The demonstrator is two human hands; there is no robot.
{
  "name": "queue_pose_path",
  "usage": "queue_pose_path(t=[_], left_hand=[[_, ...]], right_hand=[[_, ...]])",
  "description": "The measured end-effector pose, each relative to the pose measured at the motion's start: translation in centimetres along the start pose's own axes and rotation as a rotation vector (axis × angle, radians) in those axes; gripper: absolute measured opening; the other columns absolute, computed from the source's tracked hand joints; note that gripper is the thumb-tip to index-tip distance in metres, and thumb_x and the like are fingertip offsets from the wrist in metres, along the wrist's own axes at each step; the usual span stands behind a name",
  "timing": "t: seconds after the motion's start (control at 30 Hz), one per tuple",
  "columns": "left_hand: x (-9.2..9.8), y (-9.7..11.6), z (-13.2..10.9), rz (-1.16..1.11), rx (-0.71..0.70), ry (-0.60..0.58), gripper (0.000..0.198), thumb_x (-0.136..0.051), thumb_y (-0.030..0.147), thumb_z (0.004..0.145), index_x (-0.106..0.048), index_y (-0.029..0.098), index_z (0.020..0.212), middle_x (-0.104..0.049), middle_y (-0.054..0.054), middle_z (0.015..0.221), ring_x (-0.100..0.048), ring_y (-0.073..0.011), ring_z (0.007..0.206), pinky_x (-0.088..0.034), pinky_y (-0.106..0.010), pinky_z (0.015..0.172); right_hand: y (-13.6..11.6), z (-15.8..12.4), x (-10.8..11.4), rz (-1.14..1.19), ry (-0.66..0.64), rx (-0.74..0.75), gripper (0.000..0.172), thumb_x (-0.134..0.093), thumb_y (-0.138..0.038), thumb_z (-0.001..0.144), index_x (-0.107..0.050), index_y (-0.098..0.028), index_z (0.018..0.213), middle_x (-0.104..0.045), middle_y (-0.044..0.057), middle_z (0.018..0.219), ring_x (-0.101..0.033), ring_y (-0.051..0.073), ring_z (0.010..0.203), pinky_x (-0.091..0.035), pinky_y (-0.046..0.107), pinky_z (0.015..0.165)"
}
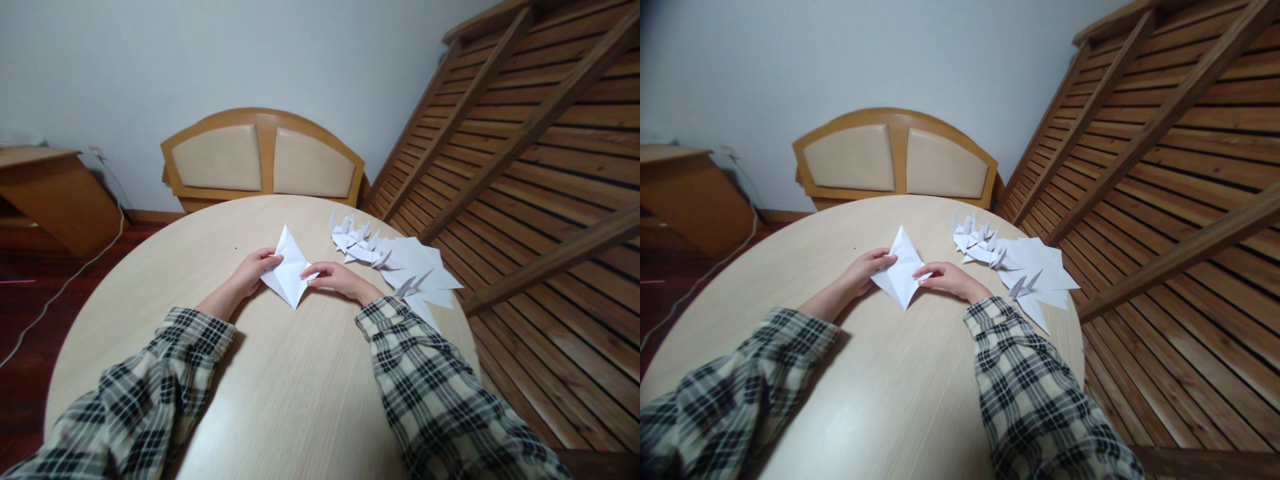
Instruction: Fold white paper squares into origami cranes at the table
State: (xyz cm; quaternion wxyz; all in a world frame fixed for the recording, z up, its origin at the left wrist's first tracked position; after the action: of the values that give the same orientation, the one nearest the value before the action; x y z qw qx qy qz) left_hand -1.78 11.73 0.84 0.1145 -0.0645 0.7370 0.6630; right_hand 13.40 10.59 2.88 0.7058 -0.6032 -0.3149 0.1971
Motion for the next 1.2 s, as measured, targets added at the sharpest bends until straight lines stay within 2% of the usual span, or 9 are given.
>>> queue_pose_path(t=[0.13,0.27,0.4,0.53,0.6,0.73,0.9,1.07,1.2], left_hand=[[0.1,-0.1,0.2,0.005,0.003,0.006,0.026,-0.074,0.022,0.066,-0.070,0.013,0.090,-0.071,-0.012,0.081,-0.063,-0.0186,0.063,-0.048,-0.028,0.056],[0.0,-0.3,0.3,0.014,0.004,-0.007,0.026,-0.073,0.022,0.067,-0.070,0.013,0.091,-0.072,-0.013,0.082,-0.064,-0.0195,0.064,-0.048,-0.029,0.057],[0.0,-0.4,0.2,0.014,0.022,0.009,0.026,-0.073,0.021,0.067,-0.070,0.013,0.092,-0.072,-0.012,0.080,-0.064,-0.0197,0.063,-0.048,-0.029,0.057],[0.2,-0.3,0.2,0.018,0.034,0.019,0.024,-0.072,0.020,0.067,-0.070,0.012,0.089,-0.071,-0.011,0.079,-0.062,-0.0179,0.061,-0.046,-0.028,0.055],[0.4,-0.4,0.2,0.037,0.059,0.016,0.025,-0.073,0.019,0.066,-0.070,0.011,0.089,-0.071,-0.011,0.078,-0.062,-0.0177,0.060,-0.046,-0.027,0.054],[1.2,-0.5,0.3,0.081,0.104,0.014,0.024,-0.074,0.019,0.064,-0.070,0.011,0.087,-0.071,-0.012,0.079,-0.062,-0.0174,0.059,-0.045,-0.026,0.051],[1.5,-0.2,0.2,0.083,0.088,0.023,0.025,-0.076,0.019,0.061,-0.070,0.012,0.084,-0.070,-0.011,0.075,-0.059,-0.0170,0.056,-0.043,-0.025,0.047],[1.4,-0.2,0.4,0.073,0.037,0.022,0.025,-0.075,0.020,0.063,-0.069,0.013,0.086,-0.070,-0.011,0.077,-0.060,-0.0173,0.058,-0.043,-0.026,0.049],[1.4,-0.3,0.6,0.112,0.005,0.014,0.036,-0.074,0.020,0.066,-0.066,0.013,0.100,-0.069,-0.008,0.080,-0.059,-0.0159,0.060,-0.044,-0.026,0.053]], right_hand=[[0.2,0.0,-0.1,-0.074,-0.009,0.005,0.026,-0.073,-0.029,0.071,-0.073,-0.021,0.096,-0.067,0.005,0.100,-0.061,0.016,0.088,-0.049,0.035,0.086],[-0.7,0.0,0.3,-0.207,0.054,0.124,0.018,-0.073,-0.028,0.073,-0.076,-0.023,0.090,-0.065,0.006,0.101,-0.060,0.018,0.095,-0.045,0.039,0.095],[-1.1,-0.1,0.7,-0.284,0.135,0.189,0.014,-0.074,-0.029,0.074,-0.076,-0.025,0.087,-0.057,0.008,0.123,-0.051,0.022,0.118,-0.036,0.044,0.107],[-2.1,-0.5,0.3,-0.415,0.151,0.272,0.013,-0.070,-0.033,0.079,-0.076,-0.025,0.088,-0.049,0.008,0.136,-0.052,0.021,0.113,-0.039,0.046,0.102],[-3.1,-1.0,0.0,-0.560,0.165,0.333,0.010,-0.070,-0.033,0.080,-0.076,-0.028,0.087,-0.052,0.005,0.134,-0.052,0.022,0.110,-0.038,0.048,0.101],[-4.9,-2.0,-1.6,-0.840,0.137,0.454,0.014,-0.065,-0.036,0.085,-0.073,-0.033,0.095,-0.057,0.003,0.132,-0.045,0.026,0.121,-0.031,0.051,0.102],[-5.6,-2.5,-3.8,-0.950,0.040,0.523,0.015,-0.062,-0.031,0.087,-0.070,-0.034,0.100,-0.062,0.002,0.125,-0.043,0.026,0.126,-0.028,0.048,0.103],[-5.9,-2.5,-4.0,-0.881,0.058,0.532,0.018,-0.057,-0.021,0.090,-0.070,-0.031,0.097,-0.070,0.003,0.102,-0.054,0.022,0.105,-0.032,0.041,0.094],[-5.8,-2.7,-4.7,-1.099,0.055,0.582,0.018,-0.053,-0.020,0.093,-0.069,-0.025,0.097,-0.071,0.004,0.094,-0.056,0.019,0.094,-0.035,0.036,0.084]])
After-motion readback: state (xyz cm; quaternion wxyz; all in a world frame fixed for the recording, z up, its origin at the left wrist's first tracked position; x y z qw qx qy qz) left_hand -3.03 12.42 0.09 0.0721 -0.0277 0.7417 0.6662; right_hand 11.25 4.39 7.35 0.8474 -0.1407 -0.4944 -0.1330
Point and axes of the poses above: each hand's wrist, its own z-axis towards the middle knuckle, its own x-axis out of the back of the hand, y = z × x, the point moved 10 cm from there along z, towards the middle knuckle
